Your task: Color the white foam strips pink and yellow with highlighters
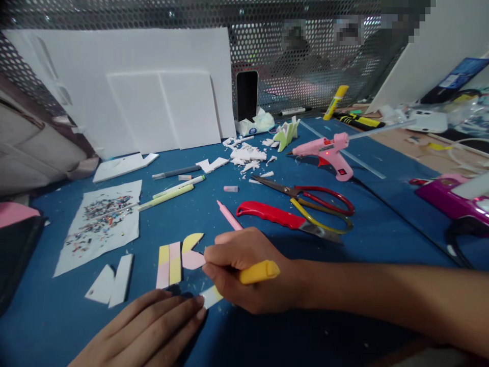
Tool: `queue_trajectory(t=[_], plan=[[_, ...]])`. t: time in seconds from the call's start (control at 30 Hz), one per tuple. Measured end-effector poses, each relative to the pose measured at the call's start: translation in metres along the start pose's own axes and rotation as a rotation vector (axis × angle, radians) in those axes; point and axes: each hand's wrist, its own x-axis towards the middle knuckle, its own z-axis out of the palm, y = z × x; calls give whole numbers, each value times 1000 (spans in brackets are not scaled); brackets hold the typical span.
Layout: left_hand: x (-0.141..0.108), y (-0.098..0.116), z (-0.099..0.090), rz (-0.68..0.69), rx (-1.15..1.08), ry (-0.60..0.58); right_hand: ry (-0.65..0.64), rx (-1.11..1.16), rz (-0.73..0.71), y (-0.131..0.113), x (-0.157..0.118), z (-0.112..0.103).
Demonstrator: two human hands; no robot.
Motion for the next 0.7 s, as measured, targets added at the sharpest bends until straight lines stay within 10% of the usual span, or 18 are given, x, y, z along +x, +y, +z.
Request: queue_trajectory(t=[0.33,0.7], plan=[[0,-1,-2,15,20,-34,44,46,-17,-1,0,-1],[-2,-1,-2,-8,29,-66,292,658,117,0,-7,1]])
